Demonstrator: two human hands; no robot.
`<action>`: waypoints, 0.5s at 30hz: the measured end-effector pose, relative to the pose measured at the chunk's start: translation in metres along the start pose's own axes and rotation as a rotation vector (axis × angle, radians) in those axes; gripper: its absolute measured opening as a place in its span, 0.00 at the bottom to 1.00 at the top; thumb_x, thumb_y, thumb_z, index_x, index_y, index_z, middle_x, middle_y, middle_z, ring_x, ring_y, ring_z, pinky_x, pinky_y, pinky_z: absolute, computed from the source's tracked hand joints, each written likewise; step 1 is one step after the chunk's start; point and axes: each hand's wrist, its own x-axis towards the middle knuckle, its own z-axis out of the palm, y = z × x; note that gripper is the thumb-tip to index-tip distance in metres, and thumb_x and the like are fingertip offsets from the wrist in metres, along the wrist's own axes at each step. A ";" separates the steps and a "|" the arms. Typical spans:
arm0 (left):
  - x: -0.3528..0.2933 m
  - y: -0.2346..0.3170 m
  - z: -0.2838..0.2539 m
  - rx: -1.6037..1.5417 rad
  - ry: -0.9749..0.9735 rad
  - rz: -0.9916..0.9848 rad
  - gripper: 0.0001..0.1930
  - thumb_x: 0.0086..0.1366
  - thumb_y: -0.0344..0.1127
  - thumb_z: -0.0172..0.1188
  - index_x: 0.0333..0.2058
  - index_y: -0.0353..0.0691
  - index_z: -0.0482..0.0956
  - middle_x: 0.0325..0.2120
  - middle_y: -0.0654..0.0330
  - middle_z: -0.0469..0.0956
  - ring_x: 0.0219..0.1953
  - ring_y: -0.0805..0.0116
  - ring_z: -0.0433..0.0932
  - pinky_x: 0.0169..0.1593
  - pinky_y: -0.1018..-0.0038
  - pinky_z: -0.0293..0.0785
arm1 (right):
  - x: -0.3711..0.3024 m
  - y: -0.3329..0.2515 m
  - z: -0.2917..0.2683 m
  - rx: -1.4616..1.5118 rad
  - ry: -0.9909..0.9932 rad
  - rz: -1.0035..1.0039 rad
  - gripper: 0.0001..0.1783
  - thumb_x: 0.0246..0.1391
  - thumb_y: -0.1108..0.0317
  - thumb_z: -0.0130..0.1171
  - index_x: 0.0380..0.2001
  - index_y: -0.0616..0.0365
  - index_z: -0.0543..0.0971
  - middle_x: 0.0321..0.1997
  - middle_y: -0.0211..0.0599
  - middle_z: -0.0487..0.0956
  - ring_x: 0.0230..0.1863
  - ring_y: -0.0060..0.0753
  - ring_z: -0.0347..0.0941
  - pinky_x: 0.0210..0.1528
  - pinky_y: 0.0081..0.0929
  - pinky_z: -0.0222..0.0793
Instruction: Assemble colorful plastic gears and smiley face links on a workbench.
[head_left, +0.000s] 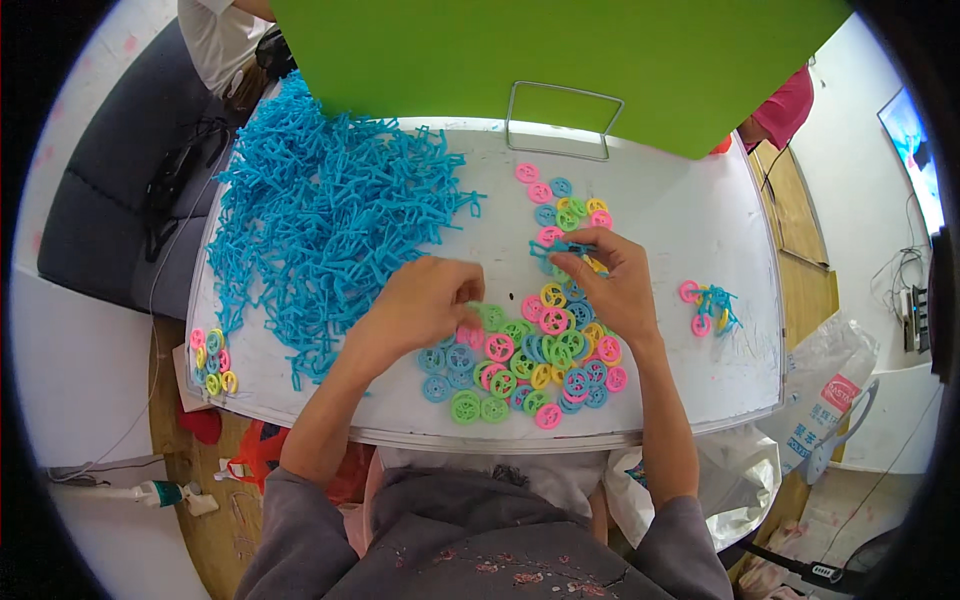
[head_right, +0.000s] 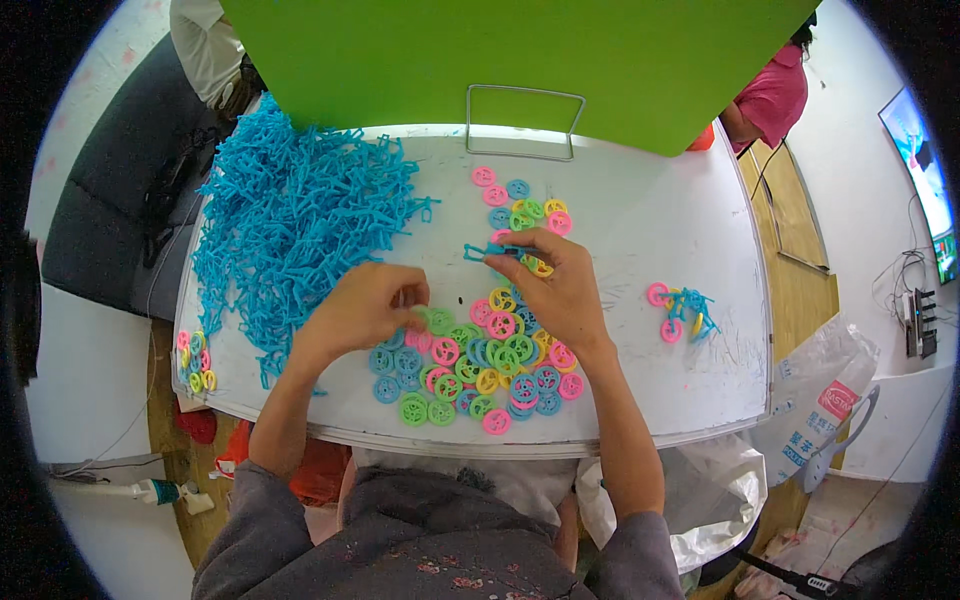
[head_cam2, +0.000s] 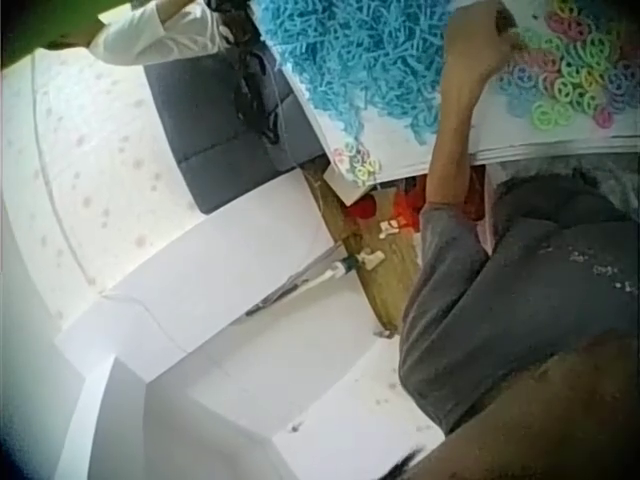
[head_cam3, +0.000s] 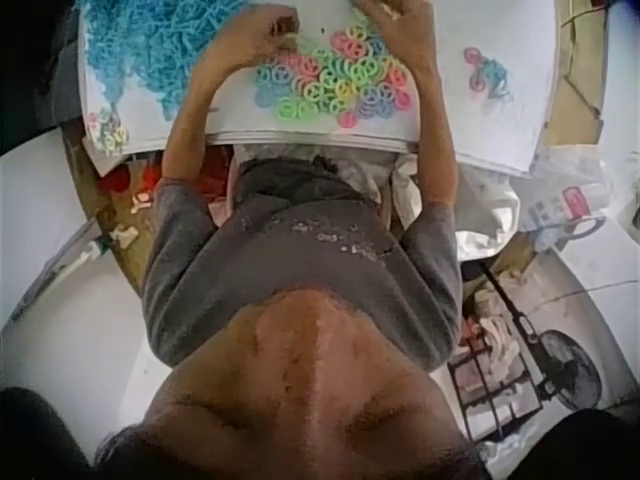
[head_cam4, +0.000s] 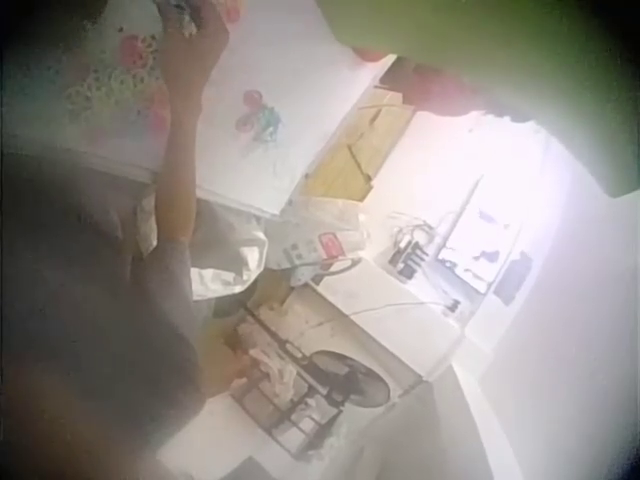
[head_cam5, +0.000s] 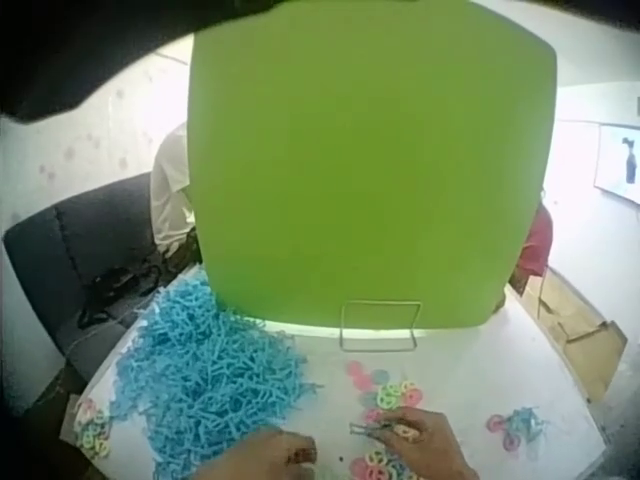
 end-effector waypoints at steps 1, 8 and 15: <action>0.002 0.002 -0.001 0.001 0.004 0.001 0.10 0.47 0.29 0.66 0.29 0.33 0.76 0.21 0.56 0.78 0.26 0.64 0.78 0.31 0.70 0.71 | -0.001 -0.001 0.000 -0.043 0.005 0.004 0.09 0.47 0.75 0.64 0.34 0.65 0.79 0.32 0.34 0.81 0.35 0.21 0.75 0.41 0.21 0.71; 0.013 0.021 0.008 -0.790 0.331 -0.061 0.05 0.58 0.28 0.61 0.33 0.35 0.78 0.24 0.62 0.78 0.26 0.76 0.76 0.26 0.80 0.70 | -0.005 -0.005 0.008 -0.130 0.006 -0.135 0.09 0.41 0.77 0.67 0.29 0.63 0.81 0.30 0.34 0.80 0.33 0.24 0.74 0.38 0.23 0.70; 0.016 0.016 0.018 -0.917 0.332 -0.024 0.06 0.63 0.28 0.57 0.37 0.33 0.78 0.31 0.60 0.78 0.32 0.74 0.79 0.32 0.79 0.77 | -0.006 -0.008 0.012 -0.121 0.011 -0.144 0.09 0.38 0.76 0.69 0.28 0.60 0.82 0.27 0.36 0.79 0.30 0.29 0.74 0.34 0.26 0.69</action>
